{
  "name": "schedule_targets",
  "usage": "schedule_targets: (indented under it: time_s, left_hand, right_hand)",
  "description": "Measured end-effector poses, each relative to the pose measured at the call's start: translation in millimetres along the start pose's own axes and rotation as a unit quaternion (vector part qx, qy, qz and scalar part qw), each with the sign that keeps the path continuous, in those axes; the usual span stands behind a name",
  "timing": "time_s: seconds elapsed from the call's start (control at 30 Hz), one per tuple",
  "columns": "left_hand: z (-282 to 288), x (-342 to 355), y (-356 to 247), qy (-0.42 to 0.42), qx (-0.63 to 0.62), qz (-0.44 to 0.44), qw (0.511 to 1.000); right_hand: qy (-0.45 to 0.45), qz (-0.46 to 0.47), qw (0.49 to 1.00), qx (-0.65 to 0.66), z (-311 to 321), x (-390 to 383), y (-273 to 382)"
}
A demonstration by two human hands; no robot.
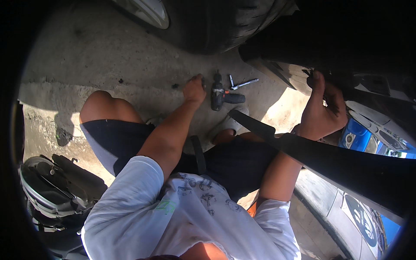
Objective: The person installs a black plastic wheel arch liner into the front wheel well of a car, aligning it and securing it with fasteners. They then use a power drill to tighten bolts on the front bumper area.
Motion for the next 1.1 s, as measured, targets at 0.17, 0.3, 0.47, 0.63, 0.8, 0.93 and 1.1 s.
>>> schedule_targets:
  time_s: [0.17, 0.3, 0.47, 0.63, 0.8, 0.93, 1.1]
  left_hand:
    - [-23, 25, 2, 0.048, 0.044, -0.057, 0.996]
    - [-28, 36, 2, 0.096, 0.105, -0.079, 0.987]
    - [31, 9, -29, -0.098, -0.189, 0.001, 0.977]
    - [101, -40, -133, -0.099, -0.604, -0.013, 0.791]
    - [215, -56, -228, -0.169, -0.576, -0.301, 0.741]
    - [252, -50, -261, -0.143, -0.589, -0.320, 0.728]
    - [268, -47, -274, -0.178, -0.533, -0.347, 0.751]
  right_hand:
    - [-0.007, 0.006, 1.000, -0.016, 1, -2, 4]
    - [-0.004, 0.005, 1.000, -0.013, 0, -1, 2]
    - [0.010, -0.022, 0.999, -0.021, 0, -3, 4]
    - [0.006, -0.011, 0.998, -0.065, 1, -6, 14]
    - [0.007, -0.007, 0.998, -0.056, -1, -7, 15]
    - [0.009, -0.015, 1.000, -0.023, -2, -8, 13]
    - [0.005, -0.011, 0.999, -0.048, -2, -7, 13]
Point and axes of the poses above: each hand's wrist, its own x-axis towards the middle knuckle, its own z-axis out of the back of the hand, y = z × x, the point moved 7 cm from there along x, towards the middle knuckle, and after that the axes turned 10 degrees about -z, right-handed, at the moved point
